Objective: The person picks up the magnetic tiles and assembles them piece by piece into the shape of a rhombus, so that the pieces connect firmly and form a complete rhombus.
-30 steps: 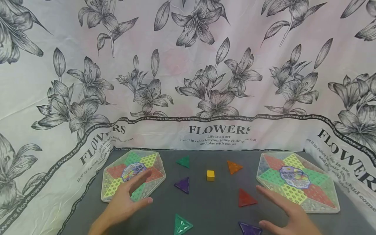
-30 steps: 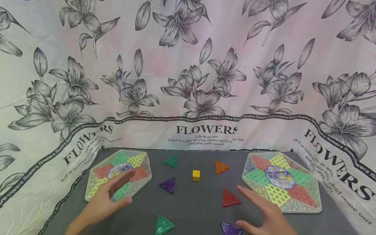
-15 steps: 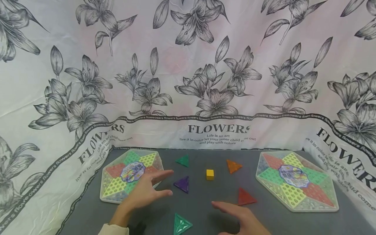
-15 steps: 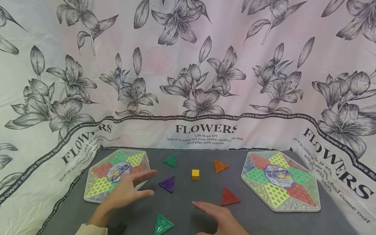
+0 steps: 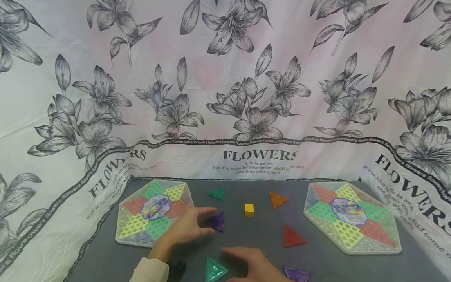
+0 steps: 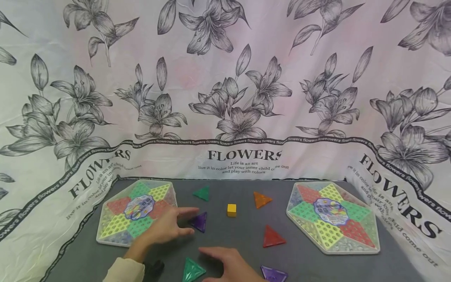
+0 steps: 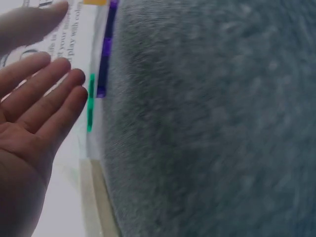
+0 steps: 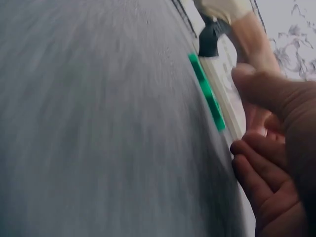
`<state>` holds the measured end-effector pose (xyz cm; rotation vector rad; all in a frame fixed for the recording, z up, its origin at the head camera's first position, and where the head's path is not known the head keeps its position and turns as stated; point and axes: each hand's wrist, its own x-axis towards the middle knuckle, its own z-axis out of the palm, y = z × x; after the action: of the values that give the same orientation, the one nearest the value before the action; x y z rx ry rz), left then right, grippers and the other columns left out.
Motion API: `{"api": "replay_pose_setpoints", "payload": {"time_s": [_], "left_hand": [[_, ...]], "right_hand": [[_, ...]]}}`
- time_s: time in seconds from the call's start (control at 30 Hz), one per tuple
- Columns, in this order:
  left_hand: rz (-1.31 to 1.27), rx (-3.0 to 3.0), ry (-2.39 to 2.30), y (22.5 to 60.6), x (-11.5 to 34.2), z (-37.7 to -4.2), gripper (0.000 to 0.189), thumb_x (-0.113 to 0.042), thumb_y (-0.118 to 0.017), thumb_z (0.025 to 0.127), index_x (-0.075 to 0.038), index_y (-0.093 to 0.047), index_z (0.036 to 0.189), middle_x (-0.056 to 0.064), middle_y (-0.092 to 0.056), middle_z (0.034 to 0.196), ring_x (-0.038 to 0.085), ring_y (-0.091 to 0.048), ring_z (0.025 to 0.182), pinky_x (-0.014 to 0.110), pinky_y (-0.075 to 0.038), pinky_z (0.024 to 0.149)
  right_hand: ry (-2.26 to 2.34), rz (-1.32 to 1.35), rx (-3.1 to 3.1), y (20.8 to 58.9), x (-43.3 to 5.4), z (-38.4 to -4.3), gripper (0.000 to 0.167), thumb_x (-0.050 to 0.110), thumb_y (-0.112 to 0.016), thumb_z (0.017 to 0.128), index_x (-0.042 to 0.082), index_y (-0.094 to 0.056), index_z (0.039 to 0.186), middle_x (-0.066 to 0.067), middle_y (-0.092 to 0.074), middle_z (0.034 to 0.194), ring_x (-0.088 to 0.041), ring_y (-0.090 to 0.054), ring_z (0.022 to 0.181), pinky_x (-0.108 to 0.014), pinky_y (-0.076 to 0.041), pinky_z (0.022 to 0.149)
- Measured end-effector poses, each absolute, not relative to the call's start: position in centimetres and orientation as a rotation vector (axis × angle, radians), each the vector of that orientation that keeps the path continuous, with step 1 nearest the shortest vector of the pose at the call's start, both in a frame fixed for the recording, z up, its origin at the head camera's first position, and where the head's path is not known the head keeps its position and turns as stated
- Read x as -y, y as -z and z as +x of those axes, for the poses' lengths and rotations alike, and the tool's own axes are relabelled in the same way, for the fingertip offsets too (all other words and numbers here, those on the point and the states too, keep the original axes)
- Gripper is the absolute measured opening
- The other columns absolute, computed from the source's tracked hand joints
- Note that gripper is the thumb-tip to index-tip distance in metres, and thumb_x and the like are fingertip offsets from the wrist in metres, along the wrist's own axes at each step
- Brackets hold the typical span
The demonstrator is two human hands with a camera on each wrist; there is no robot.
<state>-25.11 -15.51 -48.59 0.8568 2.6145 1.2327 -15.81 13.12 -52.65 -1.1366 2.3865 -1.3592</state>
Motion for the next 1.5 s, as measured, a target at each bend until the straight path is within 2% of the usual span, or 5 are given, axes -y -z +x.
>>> {"api": "replay_pose_setpoints", "payload": {"time_s": [0.37, 0.63, 0.83, 1.23, 1.5], "left_hand": [[1.084, -2.862, -0.918, 50.6, 14.4, -26.4, 0.056, -0.008, -0.089, 0.082, -0.001, -0.074, 0.135, 0.013, -0.08, 0.128, 0.027, -0.077, 0.115, 0.048, -0.061, 0.101], [1.168, -2.989, -0.719, 54.5, 14.6, -28.5, 0.044, -0.017, -0.092, 0.083, -0.014, -0.08, 0.126, 0.0, -0.083, 0.116, 0.02, -0.074, 0.107, 0.048, -0.057, 0.098], [1.327, -2.936, -0.822, 53.5, 15.1, -27.9, 0.036, -0.006, -0.088, 0.083, -0.011, -0.081, 0.118, -0.001, -0.082, 0.103, 0.013, -0.074, 0.091, 0.037, -0.06, 0.08], [0.945, -2.897, -0.642, 48.3, 11.6, -24.7, 0.066, -0.027, -0.099, 0.079, -0.002, -0.073, 0.134, 0.008, -0.08, 0.118, 0.022, -0.07, 0.105, 0.042, -0.06, 0.097], [1.142, -2.906, -0.619, 50.0, 12.1, -25.8, 0.058, -0.03, -0.097, 0.083, -0.006, -0.074, 0.13, 0.007, -0.079, 0.118, 0.025, -0.07, 0.107, 0.048, -0.057, 0.098]], "right_hand": [[1.201, -1.496, -2.497, 53.3, -9.1, -16.4, 0.059, 0.02, -0.087, 0.094, 0.009, -0.066, 0.148, -0.007, -0.074, 0.142, -0.014, -0.069, 0.132, -0.03, -0.059, 0.106], [1.316, -1.455, -2.471, 54.3, -8.7, -16.5, 0.047, 0.019, -0.083, 0.099, 0.01, -0.071, 0.143, -0.005, -0.077, 0.136, -0.011, -0.071, 0.126, -0.03, -0.06, 0.102], [1.355, -1.446, -2.498, 54.4, -9.7, -16.3, 0.043, 0.019, -0.085, 0.096, 0.01, -0.074, 0.137, -0.006, -0.08, 0.131, -0.014, -0.075, 0.121, -0.03, -0.062, 0.099], [1.339, -1.335, -2.523, 53.4, -12.2, -15.3, 0.044, 0.022, -0.085, 0.097, 0.012, -0.075, 0.138, -0.006, -0.08, 0.13, -0.011, -0.074, 0.119, -0.029, -0.062, 0.096], [1.478, -1.202, -2.457, 53.7, -13.8, -14.9, 0.044, 0.026, -0.085, 0.097, 0.012, -0.075, 0.137, -0.006, -0.08, 0.131, -0.01, -0.073, 0.119, -0.028, -0.061, 0.097]]}}
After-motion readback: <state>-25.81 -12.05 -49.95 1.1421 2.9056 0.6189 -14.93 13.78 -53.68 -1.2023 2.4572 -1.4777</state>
